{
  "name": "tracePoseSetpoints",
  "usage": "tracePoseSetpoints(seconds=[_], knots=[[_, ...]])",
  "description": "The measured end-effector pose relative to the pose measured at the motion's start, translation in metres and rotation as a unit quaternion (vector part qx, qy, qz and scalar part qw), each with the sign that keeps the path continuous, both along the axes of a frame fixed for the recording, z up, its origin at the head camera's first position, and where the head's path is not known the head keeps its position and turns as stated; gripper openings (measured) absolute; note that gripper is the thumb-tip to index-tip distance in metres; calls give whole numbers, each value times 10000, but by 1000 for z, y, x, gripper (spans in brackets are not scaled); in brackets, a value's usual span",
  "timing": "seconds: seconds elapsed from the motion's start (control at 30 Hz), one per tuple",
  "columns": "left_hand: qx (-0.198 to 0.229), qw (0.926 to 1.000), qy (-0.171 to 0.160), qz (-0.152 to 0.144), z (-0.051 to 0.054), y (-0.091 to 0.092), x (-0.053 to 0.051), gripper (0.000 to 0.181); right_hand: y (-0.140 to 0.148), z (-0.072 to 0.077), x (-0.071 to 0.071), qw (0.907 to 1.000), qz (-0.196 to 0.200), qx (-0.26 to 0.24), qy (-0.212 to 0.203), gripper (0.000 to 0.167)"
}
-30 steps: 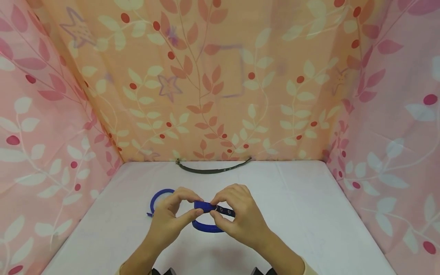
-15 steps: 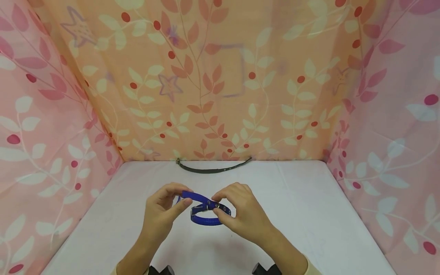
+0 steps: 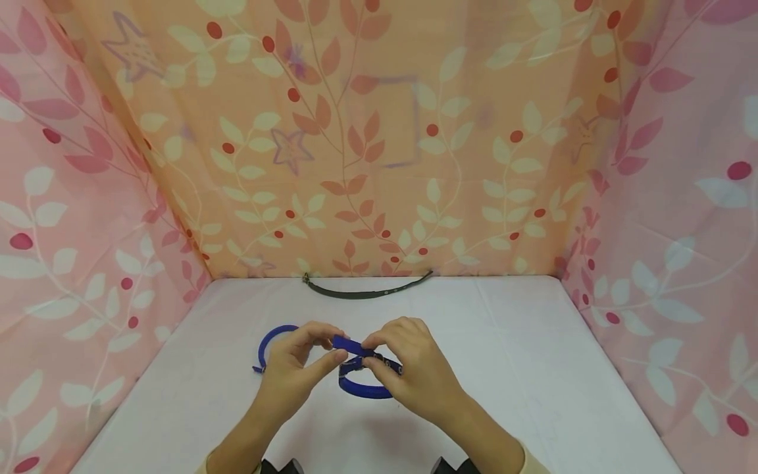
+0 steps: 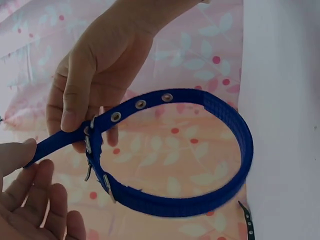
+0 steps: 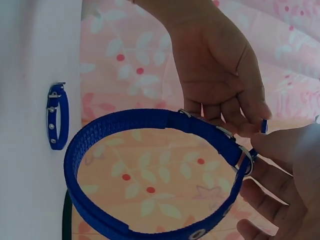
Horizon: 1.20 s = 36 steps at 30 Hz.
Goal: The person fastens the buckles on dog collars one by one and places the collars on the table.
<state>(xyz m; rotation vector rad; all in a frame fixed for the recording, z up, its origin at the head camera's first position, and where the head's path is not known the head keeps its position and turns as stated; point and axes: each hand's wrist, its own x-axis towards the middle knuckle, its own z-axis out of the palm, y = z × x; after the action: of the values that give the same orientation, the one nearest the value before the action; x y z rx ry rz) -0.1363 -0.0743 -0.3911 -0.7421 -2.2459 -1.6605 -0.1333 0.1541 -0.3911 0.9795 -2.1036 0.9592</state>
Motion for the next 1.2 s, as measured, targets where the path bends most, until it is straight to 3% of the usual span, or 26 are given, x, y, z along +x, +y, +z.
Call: tracePoseSetpoints(seconds=[0.23, 0.37, 0.57, 0.73, 0.9, 1.03, 1.2], knots=[[-947, 9947, -379, -89, -6, 3, -4, 36, 0, -1, -3, 9985, 101, -503, 193, 38], [-1091, 9924, -493, -300, -9, 6, -4, 29, -1, -2, -2, 9967, 217, -709, 320, 34], [-735, 9960, -389, -337, -6, 6, -1, 26, -2, 0, -3, 9945, 208, -866, 552, 28], [-517, 9956, -759, -187, -4, 8, 1, 23, -3, -1, -5, 9936, 274, -809, 741, 23], [95, 9920, -1214, -343, -4, 8, 2, 24, -5, -1, -4, 9930, 300, -732, 872, 20], [445, 9895, -1315, -395, -4, 9, 2, 24, -6, -1, -3, 9946, 260, -572, 829, 25], [492, 9894, -1340, -279, -4, 9, 3, 24, -6, -2, -3, 9950, 137, -517, 848, 31]])
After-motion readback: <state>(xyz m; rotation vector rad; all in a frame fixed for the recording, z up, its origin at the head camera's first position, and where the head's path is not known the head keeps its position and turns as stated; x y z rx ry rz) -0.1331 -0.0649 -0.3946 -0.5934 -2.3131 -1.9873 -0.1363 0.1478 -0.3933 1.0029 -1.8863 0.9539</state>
